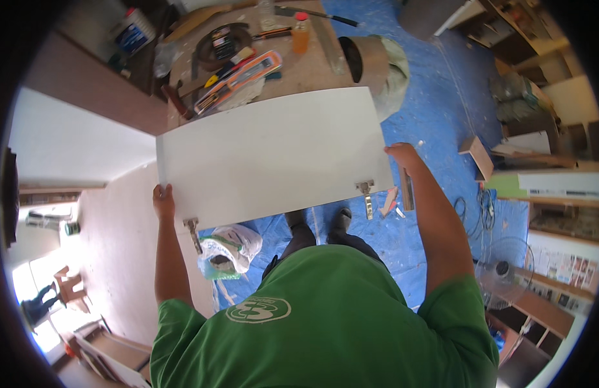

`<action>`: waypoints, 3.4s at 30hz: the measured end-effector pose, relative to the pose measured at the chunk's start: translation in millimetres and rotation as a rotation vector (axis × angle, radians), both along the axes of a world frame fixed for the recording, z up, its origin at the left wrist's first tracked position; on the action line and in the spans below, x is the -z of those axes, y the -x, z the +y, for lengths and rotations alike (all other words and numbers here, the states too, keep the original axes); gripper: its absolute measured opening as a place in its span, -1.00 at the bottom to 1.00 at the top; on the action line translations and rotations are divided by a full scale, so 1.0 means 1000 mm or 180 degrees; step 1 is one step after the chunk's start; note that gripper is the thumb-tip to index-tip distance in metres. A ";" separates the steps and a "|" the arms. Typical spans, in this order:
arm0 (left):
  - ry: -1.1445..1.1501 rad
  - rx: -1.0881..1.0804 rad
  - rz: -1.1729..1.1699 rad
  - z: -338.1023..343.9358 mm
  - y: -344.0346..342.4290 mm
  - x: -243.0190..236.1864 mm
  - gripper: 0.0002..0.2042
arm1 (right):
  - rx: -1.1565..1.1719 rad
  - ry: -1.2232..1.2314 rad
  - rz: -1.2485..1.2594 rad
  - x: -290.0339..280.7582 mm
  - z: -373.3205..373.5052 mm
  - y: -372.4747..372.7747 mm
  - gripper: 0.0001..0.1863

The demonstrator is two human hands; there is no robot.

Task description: The person sands the edges of a wooden board with a sanding block, wipes the surface with a cloth, and applies a liquid from a bottle along the edge. The person handles the board and tools directly on a workbench.

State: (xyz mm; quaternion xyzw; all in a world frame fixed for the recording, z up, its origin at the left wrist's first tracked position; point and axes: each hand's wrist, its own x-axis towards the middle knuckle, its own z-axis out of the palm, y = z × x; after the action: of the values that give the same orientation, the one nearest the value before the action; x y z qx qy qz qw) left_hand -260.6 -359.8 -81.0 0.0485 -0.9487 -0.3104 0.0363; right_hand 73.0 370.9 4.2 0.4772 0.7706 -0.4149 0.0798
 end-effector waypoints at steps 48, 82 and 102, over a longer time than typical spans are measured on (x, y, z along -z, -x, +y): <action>-0.2427 -0.0200 -0.0378 0.007 0.024 -0.222 -0.42 | -0.0012 -0.0470 0.0430 -0.234 -0.019 0.066 -0.36; -0.3982 0.1754 0.1727 0.023 0.045 -0.215 -0.70 | 0.0414 0.0607 0.2997 -0.132 -0.023 -0.025 -0.22; -0.7890 0.0756 0.0286 0.008 -0.030 -0.148 -0.62 | 0.1010 0.3753 0.3273 -0.078 -0.039 -0.082 -0.24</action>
State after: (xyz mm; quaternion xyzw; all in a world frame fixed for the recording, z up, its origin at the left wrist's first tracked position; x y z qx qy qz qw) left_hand -230.7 -351.4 66.8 -0.0466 -0.0135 -0.9984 -0.0298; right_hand 155.1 331.8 81.8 0.2091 0.2873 -0.9286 -0.1064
